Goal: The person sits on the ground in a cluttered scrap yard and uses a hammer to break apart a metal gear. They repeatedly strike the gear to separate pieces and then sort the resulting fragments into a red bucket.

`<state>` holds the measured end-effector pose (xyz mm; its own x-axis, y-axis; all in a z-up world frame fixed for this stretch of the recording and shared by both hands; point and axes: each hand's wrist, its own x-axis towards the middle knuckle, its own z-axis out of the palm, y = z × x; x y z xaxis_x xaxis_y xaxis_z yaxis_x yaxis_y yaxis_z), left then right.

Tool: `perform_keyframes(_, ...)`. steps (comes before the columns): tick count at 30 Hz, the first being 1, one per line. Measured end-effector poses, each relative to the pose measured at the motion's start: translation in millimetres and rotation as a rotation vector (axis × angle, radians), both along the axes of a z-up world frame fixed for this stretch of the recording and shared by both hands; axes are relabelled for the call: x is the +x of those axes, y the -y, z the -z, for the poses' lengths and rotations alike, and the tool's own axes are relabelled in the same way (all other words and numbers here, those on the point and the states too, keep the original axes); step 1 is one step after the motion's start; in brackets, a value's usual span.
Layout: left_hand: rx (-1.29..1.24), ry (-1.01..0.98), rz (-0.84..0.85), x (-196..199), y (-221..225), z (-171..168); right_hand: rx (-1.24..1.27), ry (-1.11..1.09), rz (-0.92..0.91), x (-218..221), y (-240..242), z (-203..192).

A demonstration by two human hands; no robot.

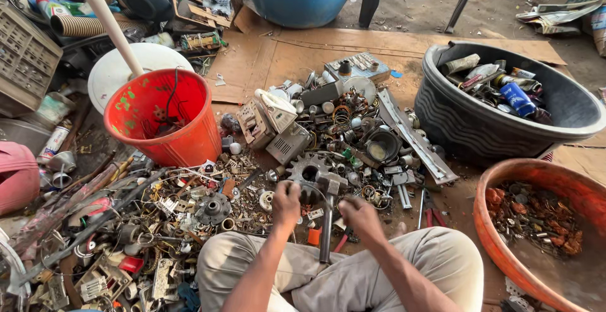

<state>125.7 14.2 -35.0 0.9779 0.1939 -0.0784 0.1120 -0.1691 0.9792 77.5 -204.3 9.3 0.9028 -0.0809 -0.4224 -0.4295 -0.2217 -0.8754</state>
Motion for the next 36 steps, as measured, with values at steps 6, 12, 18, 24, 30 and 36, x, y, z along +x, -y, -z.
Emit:
perform_keyframes(6,-0.151,0.016,-0.353,65.1,-5.9,85.6,0.093,-0.238,-0.136,0.7,-31.6,76.3)
perform_keyframes(12,-0.092,-0.113,-0.451,66.9,-11.1,99.4,0.461,-0.447,0.268,16.7,-52.3,59.2)
perform_keyframes(18,0.231,-0.052,-0.483,74.6,-9.9,78.5,0.694,-0.439,0.349,25.9,-49.5,36.5)
perform_keyframes(24,0.158,-0.188,-0.507,84.1,-10.5,80.9,-0.091,-0.121,0.052,10.2,-47.8,14.9)
perform_keyframes(30,0.197,-0.192,-0.521,86.9,-11.6,94.0,-0.461,0.767,-0.046,6.8,-43.0,-20.0)
perform_keyframes(36,0.231,-0.095,-0.532,78.4,-11.8,90.5,-0.712,-0.106,-0.283,14.8,-57.2,-12.5)
